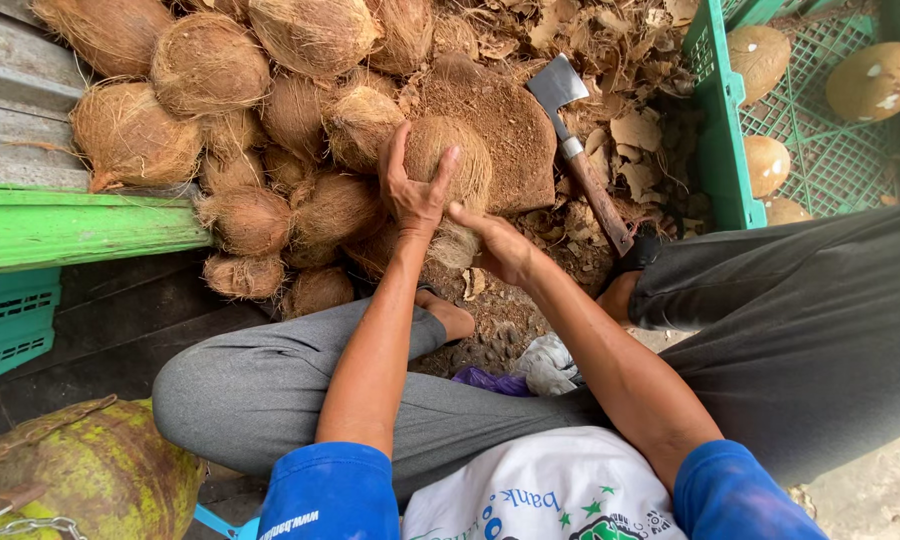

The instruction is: The person sits on the ground holding a coconut in one hand and a machete in the other, repeatedly striking the husk to trim it. Trimmed coconuts are placed into a green plastic crate beside the pile.

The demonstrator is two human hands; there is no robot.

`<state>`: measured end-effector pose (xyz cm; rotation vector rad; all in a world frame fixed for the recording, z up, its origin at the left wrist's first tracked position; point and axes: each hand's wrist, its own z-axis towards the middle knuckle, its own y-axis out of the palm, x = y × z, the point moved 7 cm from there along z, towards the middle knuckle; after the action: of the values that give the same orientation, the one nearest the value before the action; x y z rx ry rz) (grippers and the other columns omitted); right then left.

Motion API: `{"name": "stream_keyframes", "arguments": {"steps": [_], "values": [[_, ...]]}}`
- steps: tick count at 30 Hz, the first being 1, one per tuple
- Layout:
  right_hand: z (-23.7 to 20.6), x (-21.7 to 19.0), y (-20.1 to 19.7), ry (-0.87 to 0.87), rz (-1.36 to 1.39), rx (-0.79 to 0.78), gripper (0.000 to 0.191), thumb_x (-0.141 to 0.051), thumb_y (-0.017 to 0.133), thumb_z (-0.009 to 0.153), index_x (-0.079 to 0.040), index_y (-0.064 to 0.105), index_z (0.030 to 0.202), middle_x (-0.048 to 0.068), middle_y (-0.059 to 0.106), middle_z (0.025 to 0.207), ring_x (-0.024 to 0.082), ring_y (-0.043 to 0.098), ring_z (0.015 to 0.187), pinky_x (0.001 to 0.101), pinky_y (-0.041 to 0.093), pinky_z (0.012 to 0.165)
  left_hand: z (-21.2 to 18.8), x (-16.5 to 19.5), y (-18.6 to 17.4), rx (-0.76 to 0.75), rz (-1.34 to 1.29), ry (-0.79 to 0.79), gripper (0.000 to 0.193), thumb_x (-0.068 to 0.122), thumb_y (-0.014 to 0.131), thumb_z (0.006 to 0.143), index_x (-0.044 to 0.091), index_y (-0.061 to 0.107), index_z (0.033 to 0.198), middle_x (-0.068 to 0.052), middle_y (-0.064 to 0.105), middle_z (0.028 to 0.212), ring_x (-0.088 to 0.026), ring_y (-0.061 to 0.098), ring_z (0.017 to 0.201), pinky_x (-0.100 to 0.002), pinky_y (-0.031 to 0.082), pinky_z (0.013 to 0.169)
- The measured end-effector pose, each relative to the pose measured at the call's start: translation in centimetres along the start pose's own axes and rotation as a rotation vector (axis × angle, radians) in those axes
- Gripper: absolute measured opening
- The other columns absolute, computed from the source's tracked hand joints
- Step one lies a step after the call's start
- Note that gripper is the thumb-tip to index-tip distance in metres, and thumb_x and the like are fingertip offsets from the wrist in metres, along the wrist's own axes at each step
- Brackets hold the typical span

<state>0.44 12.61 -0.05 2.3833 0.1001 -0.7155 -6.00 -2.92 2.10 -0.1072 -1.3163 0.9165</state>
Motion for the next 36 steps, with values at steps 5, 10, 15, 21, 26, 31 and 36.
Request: {"name": "stream_keyframes", "arguments": {"steps": [5, 10, 15, 21, 26, 31, 36], "values": [[3.3, 3.4, -1.1, -0.036, 0.121, -0.028, 0.066, -0.035, 0.069, 0.096, 0.014, 0.05, 0.135, 0.03, 0.061, 0.119, 0.034, 0.062, 0.095, 0.0498, 0.057, 0.08, -0.4, 2.1, -0.7, -0.144, -0.035, 0.053, 0.08, 0.062, 0.078, 0.083, 0.018, 0.054, 0.145, -0.014, 0.055, 0.144, -0.03, 0.057, 0.134, -0.055, 0.05, 0.113], [5.0, 2.7, -3.0, -0.232, -0.264, 0.355, 0.041, -0.027, 0.07, 0.108, 0.006, 0.047, 0.105, 0.008, 0.059, 0.093, 0.017, 0.072, 0.081, 0.0296, 0.066, 0.068, 0.0, 3.3, 1.1, -0.077, 0.508, -0.152, 0.088, 0.062, 0.084, 0.075, 0.023, 0.052, 0.147, -0.023, 0.042, 0.153, -0.047, 0.04, 0.136, -0.073, 0.032, 0.099], [4.8, 1.9, -0.6, -0.275, -0.429, 0.154, 0.038, -0.028, 0.052, 0.101, -0.002, 0.05, 0.073, 0.002, 0.041, 0.061, 0.016, 0.038, 0.05, 0.0378, 0.033, 0.042, 1.0, 1.6, 0.9, -0.147, 0.413, -0.536, 0.087, 0.07, 0.077, 0.069, 0.033, 0.053, 0.143, -0.01, 0.05, 0.153, -0.035, 0.05, 0.136, -0.058, 0.047, 0.104], [0.6, 0.7, -0.3, -0.399, -0.777, 0.062, 0.043, -0.031, 0.05, 0.099, -0.007, 0.043, 0.064, 0.001, 0.037, 0.057, 0.017, 0.038, 0.05, 0.0382, 0.033, 0.044, 6.2, 2.1, 1.6, -0.567, 0.438, -0.083, 0.077, 0.067, 0.085, 0.075, 0.019, 0.064, 0.132, -0.008, 0.066, 0.133, -0.025, 0.063, 0.122, -0.048, 0.049, 0.104], [-1.6, 0.6, -5.7, -0.145, -1.028, 0.048, 0.039, -0.029, 0.051, 0.096, -0.003, 0.055, 0.068, 0.006, 0.053, 0.061, 0.022, 0.049, 0.052, 0.0419, 0.044, 0.047, 8.7, 1.3, 1.1, -0.656, 0.416, -0.02, 0.075, 0.062, 0.083, 0.07, 0.017, 0.065, 0.128, -0.007, 0.065, 0.134, -0.025, 0.064, 0.12, -0.045, 0.053, 0.1], [-2.1, -2.3, -6.1, -0.072, -1.179, 0.183, 0.051, -0.038, 0.047, 0.104, 0.003, 0.066, 0.08, 0.016, 0.066, 0.07, 0.032, 0.063, 0.063, 0.0481, 0.054, 0.062, 7.3, 4.2, 0.6, -0.398, 0.637, -0.008, 0.073, 0.067, 0.086, 0.072, 0.02, 0.068, 0.125, -0.01, 0.058, 0.145, -0.033, 0.049, 0.137, -0.06, 0.037, 0.113], [-2.6, -4.9, -5.0, -0.159, -1.338, 0.24, 0.071, -0.057, 0.057, 0.098, 0.01, 0.05, 0.121, 0.029, 0.066, 0.074, 0.04, 0.071, 0.075, 0.0509, 0.057, 0.069, 3.1, 7.3, 2.2, -0.134, 0.749, -0.013, 0.113, 0.073, 0.092, 0.051, 0.018, 0.053, 0.142, -0.023, 0.036, 0.157, -0.052, 0.03, 0.142, -0.08, 0.026, 0.102]]}}
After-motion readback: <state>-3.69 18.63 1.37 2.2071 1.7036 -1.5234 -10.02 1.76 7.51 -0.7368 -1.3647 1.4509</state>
